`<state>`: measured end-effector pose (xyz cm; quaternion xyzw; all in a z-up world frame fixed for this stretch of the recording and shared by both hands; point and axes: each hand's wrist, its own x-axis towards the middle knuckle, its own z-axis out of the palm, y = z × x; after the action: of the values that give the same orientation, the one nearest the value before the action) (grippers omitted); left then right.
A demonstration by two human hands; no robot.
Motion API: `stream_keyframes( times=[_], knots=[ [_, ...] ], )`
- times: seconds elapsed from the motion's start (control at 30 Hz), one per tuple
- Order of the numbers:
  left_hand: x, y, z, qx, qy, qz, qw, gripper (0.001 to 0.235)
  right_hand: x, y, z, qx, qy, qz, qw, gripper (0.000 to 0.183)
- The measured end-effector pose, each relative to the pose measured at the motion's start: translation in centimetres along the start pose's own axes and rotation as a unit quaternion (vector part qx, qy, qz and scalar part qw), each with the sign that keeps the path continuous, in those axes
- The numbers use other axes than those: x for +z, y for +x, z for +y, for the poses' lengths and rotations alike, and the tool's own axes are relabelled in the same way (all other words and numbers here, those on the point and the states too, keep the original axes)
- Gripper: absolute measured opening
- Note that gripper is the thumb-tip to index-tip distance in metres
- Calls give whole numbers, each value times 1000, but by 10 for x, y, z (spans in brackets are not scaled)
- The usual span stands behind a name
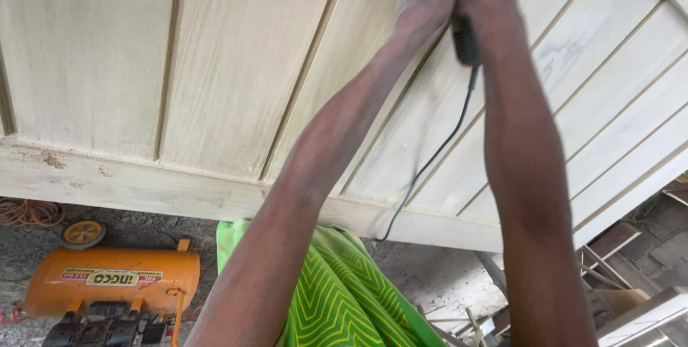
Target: The person uses an electric orbital sander to smooth the surface of a large, light-colored wooden panel. The sander is moved across the wood in a continuous motion, generating visible dust.
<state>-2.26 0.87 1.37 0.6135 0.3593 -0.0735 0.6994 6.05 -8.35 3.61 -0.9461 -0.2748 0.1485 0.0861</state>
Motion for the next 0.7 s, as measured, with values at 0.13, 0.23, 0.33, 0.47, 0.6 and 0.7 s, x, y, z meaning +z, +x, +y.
stream_keyframes(
  times=[0.13,0.23,0.33,0.47,0.6,0.7],
  knots=[
    [-20,-59,-22,-5,-93,-14,996,79,18,-60,-14,5,-5,-8,1000,60],
    [-43,-123,-56,79,-133,-8,988,77,28,-121,-51,4,-14,-58,998,76],
    [-80,-190,-96,-87,-98,-82,988,71,31,-184,-97,28,35,-142,989,74],
    [-90,-228,-127,-31,-34,-70,996,71,18,-215,-121,-4,97,-129,987,74],
    [-67,-193,-113,-47,-44,-87,994,74,12,-183,-97,7,43,-128,991,69],
    [-46,-138,-81,-27,-104,-87,990,79,9,-131,-64,50,15,-152,987,68]
  ],
)
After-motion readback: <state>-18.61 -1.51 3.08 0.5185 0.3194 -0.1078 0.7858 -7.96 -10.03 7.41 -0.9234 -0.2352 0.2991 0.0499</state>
